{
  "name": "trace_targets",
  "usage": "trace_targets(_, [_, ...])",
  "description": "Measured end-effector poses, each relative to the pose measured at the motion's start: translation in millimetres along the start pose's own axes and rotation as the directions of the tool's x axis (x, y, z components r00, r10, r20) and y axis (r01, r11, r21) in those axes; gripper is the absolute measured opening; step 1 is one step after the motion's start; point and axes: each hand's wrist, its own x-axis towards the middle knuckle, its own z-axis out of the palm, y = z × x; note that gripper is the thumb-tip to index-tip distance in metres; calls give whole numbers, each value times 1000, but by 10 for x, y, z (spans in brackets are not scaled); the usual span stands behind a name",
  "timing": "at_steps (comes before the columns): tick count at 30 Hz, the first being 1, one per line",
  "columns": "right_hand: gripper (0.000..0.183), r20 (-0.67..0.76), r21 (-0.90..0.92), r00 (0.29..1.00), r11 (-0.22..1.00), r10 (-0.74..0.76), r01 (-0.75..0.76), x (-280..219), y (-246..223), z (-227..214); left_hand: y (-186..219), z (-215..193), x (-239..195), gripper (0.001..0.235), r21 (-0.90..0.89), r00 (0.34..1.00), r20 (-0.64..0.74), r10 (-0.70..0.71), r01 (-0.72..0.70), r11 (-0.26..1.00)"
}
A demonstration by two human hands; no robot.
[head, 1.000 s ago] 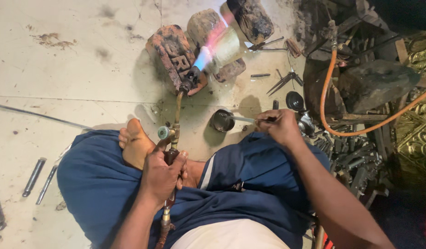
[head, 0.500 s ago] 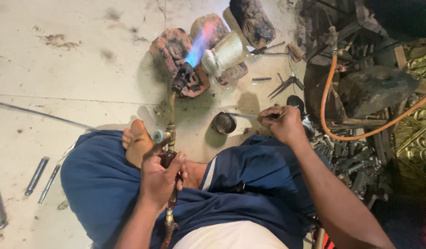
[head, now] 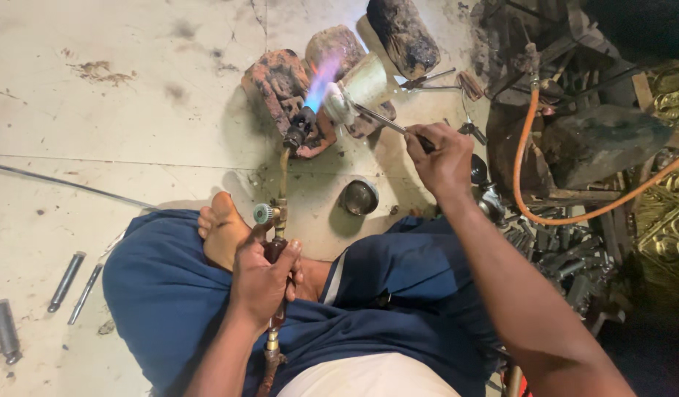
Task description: The person applies a dark liquid from a small container onto the rim of a white ceramic object using a brush. The person then uses a blowtorch to heat the object while continuing to apply the liquid.
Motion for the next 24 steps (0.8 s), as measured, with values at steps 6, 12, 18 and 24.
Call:
trace_targets(6, [9,-51,0,997,998,-64,64,92,5,20,-57,-7,37,19,12,1000,-16,-27,27,1000])
trace_targets(12, [13,-38,-17,996,997,-82,81,287,-49,140,-112,2,36,12,-83,998,-32,51,-54,995])
trace_targets(18, [15,-15,-23,999,999,-28,28,343,-125,290,-84,-6,29,13,-63,998,-19,59,-60,996])
trace_targets(24, [15,-4,-73,999,997,-36,36,361,-184,322,-71,-20,34,19,-69,998,9,61,-61,996])
